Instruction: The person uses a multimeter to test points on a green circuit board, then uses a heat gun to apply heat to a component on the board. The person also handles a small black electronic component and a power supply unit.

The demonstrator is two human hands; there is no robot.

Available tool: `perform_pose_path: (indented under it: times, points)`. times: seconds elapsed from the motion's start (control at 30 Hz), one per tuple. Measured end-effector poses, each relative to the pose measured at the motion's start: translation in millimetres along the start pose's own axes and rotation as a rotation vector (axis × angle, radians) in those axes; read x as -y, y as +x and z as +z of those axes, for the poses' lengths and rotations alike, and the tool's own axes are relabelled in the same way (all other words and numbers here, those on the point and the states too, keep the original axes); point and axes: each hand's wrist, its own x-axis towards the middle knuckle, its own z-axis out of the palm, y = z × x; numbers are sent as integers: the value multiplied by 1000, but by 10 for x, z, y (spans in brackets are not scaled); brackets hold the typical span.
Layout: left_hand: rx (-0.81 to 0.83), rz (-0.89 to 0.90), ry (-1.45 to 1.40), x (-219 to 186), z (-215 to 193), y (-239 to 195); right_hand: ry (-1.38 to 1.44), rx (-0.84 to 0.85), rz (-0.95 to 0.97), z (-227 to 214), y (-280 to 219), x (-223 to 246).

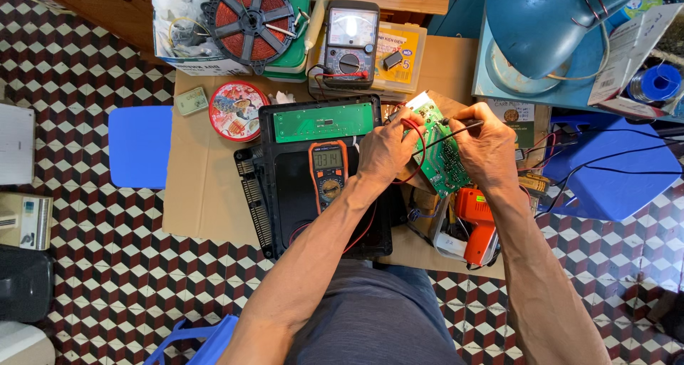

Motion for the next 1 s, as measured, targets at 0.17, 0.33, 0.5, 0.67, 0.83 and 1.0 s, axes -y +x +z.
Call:
perform_pose_path:
  times: [0.17,0.33,0.5,0.67,0.83,1.0]
  points:
    - [-174,129,-3,-9,70,16,-16,-21,-14,-32,-24,30]
    - [-101,81,25,53,139,-6,-38,-27,1,19,-2,-89]
    - [-149,89,6,58,173,-16,-37,-16,-29,32,17,-189]
    - [-131,73,5,59,192,-20,-33,-11,-29,30,23,-184]
    - [-148,95,-3,63,192,-25,-34,-21,-34,38,2,-175]
    - [-97,67,20,28,155,-21,-23,-18,16,40,-29,-120]
